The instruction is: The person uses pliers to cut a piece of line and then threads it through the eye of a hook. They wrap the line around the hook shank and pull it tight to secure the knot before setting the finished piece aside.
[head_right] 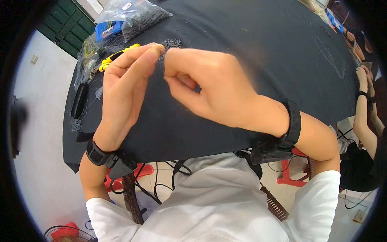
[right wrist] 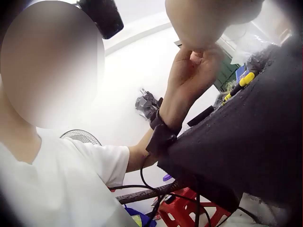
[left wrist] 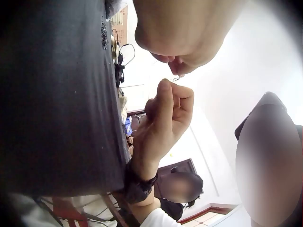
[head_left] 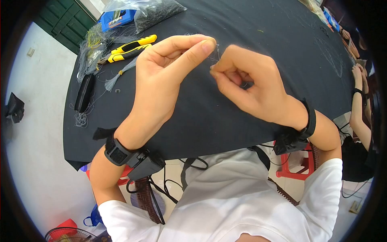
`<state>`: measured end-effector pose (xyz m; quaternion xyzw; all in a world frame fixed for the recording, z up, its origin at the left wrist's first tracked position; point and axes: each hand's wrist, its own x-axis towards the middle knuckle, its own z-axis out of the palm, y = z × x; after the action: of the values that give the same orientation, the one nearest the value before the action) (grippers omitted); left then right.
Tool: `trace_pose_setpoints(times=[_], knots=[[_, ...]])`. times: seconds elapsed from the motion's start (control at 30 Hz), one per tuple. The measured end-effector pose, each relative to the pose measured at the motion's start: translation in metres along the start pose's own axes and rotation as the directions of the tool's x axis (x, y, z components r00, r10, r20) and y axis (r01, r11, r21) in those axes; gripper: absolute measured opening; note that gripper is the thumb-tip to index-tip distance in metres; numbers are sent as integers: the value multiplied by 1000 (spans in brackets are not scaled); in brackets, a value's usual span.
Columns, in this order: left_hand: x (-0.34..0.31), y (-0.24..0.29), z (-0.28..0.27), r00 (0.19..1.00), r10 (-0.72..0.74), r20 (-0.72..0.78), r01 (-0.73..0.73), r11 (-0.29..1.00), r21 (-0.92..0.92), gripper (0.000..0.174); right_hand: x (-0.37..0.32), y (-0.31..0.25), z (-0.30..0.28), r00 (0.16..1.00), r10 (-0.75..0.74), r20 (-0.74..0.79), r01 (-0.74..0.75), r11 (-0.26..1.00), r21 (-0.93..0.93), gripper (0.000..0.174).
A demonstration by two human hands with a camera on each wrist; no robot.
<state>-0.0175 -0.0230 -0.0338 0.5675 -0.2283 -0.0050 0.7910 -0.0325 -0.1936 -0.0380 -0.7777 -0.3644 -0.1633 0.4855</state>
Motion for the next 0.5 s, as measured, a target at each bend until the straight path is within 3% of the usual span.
trace_pose_setpoints(times=[0.07,0.17,0.37,0.5], knots=[[0,0,0,1000,-6,-17,7,1000,13,17,1,1,4,970,-239,-41,224,948,-224,10],[-1,1,0,1000,1,-24,1,999,45,16,-1,-7,1,961,-276,-22,249,895,-371,13],[-3,4,1,998,42,50,-52,974,222,18,5,-11,-10,925,-379,4,353,857,-375,16],[-2,-2,3,999,41,10,-42,985,165,14,15,-16,-19,915,-404,-19,364,844,-394,16]])
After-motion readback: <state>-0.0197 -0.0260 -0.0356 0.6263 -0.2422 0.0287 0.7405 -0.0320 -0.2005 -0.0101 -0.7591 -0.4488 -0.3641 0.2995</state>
